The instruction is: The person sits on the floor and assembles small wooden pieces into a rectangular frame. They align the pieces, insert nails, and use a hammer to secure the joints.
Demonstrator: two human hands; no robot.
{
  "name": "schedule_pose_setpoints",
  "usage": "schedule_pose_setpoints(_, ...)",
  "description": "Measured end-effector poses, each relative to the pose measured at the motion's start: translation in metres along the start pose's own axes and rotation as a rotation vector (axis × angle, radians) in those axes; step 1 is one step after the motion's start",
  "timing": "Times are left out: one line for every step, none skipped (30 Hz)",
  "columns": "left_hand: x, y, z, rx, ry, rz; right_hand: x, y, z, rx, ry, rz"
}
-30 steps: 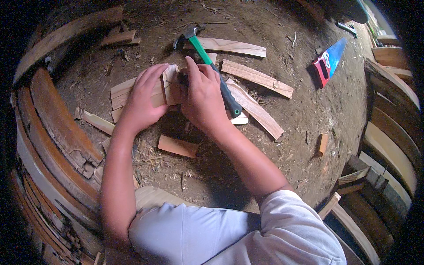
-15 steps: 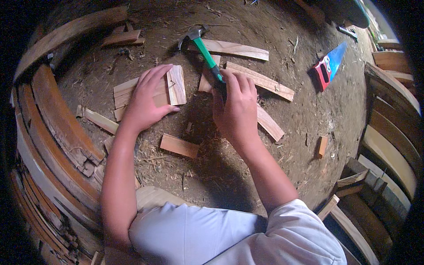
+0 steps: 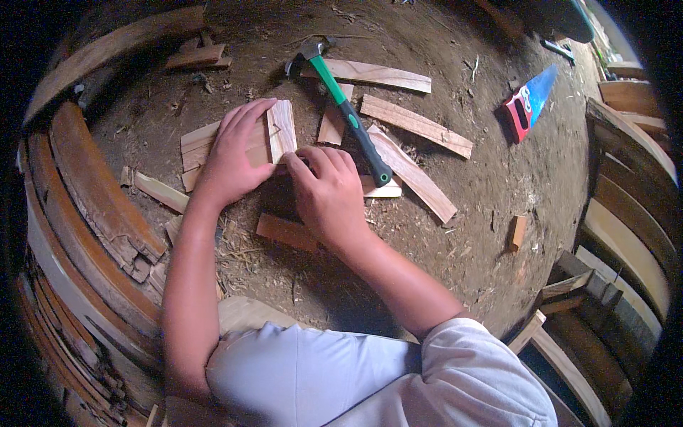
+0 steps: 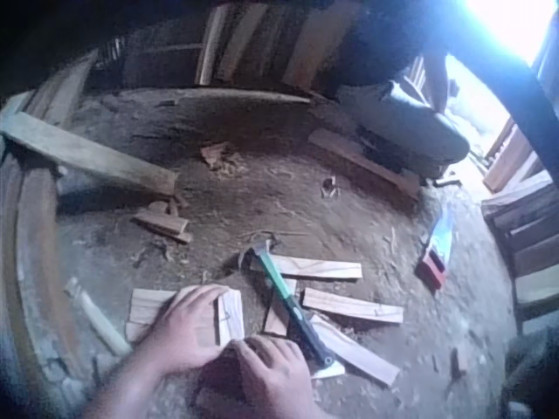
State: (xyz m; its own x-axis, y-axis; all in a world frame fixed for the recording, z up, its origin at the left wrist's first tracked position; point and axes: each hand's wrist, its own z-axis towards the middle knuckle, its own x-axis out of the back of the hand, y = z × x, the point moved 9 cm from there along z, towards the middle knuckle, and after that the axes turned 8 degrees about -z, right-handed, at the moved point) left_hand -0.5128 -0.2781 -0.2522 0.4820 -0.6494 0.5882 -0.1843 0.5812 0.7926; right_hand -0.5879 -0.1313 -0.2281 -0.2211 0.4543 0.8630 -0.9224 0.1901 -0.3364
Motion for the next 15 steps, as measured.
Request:
schedule_pose_setpoints(0.000, 0.000, 0.000, 0.000, 0.002, -0.008, -0.001, 0.001, 0.000, 0.004, 0.000, 0.001)
schedule_pose_setpoints(0.000, -0.001, 0.000, 0.001, 0.003, -0.015, -0.001, 0.001, 0.000, 0.008, -0.001, 0.002)
schedule_pose_setpoints(0.001, -0.001, -0.001, 0.002, 0.006, -0.023, -0.002, 0.001, -0.001, 0.008, 0.001, 0.000)
schedule_pose_setpoints(0.000, 0.000, 0.000, 0.001, 0.002, -0.019, -0.002, 0.002, -0.001, 0.009, 0.001, -0.004)
schedule_pose_setpoints(0.000, 0.001, 0.000, 0.001, -0.002, -0.016, -0.002, 0.003, -0.002, 0.011, 0.001, -0.008)
schedule_pose_setpoints(0.000, 0.001, 0.001, 0.002, -0.005, -0.012, -0.001, 0.004, -0.002, 0.003, 0.002, -0.001)
schedule_pose_setpoints(0.000, 0.002, 0.001, -0.001, -0.004, -0.015, 0.000, 0.003, -0.002, -0.006, 0.001, 0.009)
schedule_pose_setpoints(0.000, 0.002, 0.000, -0.003, -0.003, -0.018, 0.000, 0.003, -0.001, -0.014, -0.001, 0.018)
schedule_pose_setpoints(-0.001, 0.003, 0.000, -0.005, -0.002, -0.021, 0.000, 0.002, -0.001, 0.012, -0.009, 0.009)
schedule_pose_setpoints(0.000, 0.002, 0.000, -0.004, -0.002, -0.018, 0.000, 0.002, 0.000, 0.039, -0.016, 0.002)
schedule_pose_setpoints(0.000, 0.002, 0.000, -0.002, -0.002, -0.015, 0.000, 0.000, 0.001, 0.067, -0.024, -0.006)
schedule_pose_setpoints(0.000, 0.002, 0.000, 0.000, -0.001, -0.013, -0.001, 0.000, 0.002, 0.064, -0.061, -0.029)
schedule_pose_setpoints(0.001, 0.001, -0.001, 0.003, 0.000, -0.018, -0.002, -0.002, 0.003, 0.065, -0.096, -0.047)
schedule_pose_setpoints(0.001, 0.001, -0.001, 0.006, 0.003, -0.022, -0.004, -0.004, 0.005, 0.067, -0.131, -0.065)
schedule_pose_setpoints(0.001, 0.000, -0.002, 0.009, 0.006, -0.027, -0.002, -0.007, 0.007, 0.084, -0.135, -0.100)
